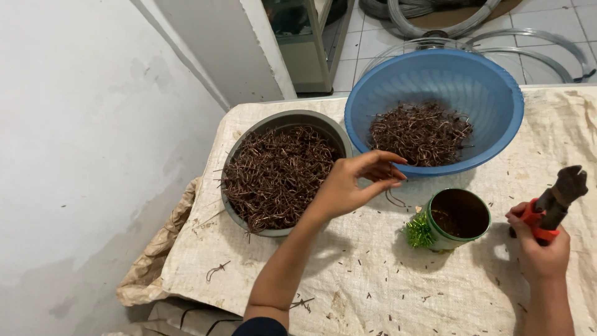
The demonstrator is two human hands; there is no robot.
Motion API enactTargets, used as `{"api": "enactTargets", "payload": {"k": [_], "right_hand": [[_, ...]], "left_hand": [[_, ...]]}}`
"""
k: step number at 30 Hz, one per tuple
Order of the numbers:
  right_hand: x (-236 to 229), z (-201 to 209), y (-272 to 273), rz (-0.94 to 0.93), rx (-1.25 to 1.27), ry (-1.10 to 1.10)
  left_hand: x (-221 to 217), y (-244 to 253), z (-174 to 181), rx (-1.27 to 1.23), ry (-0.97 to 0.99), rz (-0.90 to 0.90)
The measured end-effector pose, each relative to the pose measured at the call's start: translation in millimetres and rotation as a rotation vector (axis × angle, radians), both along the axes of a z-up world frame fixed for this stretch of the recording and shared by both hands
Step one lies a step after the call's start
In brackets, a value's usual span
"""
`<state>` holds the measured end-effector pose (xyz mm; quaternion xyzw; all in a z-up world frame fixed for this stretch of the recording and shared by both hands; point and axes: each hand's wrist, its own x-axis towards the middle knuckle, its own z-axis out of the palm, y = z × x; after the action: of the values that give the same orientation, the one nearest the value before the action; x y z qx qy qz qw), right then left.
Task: Sorting and cutting small wire pieces from a bowl into a basket and a cup using pliers
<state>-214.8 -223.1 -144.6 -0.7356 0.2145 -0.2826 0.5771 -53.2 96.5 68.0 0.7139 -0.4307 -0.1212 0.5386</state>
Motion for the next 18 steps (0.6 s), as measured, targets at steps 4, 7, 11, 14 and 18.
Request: {"api": "enactTargets", "payload": {"k": [4, 7, 11, 14, 18], "right_hand": [[4.3, -8.4, -1.4, -0.035, 0.088, -0.060], [6.6, -8.0, 1.4, -0.089, 0.127, -0.054], [10.2, -26.7, -4.4, -0.169, 0.005, -0.057], [10.0, -32.5, 0.0, -0.196, 0.031, -0.082], [10.8, -36.0, 1.8, -0.221, -0.032, -0.106]], "left_hand": [[-3.5, -8.3, -0.3, -0.043, 0.058, -0.013], [-5.9, -14.0, 1.1, -0.076, 0.096, -0.019], [-8.1, -23.7, 3.0, -0.123, 0.192, 0.002], [-11.5, -31.2, 6.7, -0.209, 0.273, 0.026], [-14.2, -42.6, 4.6, -0.311, 0.316, 0.002]]}}
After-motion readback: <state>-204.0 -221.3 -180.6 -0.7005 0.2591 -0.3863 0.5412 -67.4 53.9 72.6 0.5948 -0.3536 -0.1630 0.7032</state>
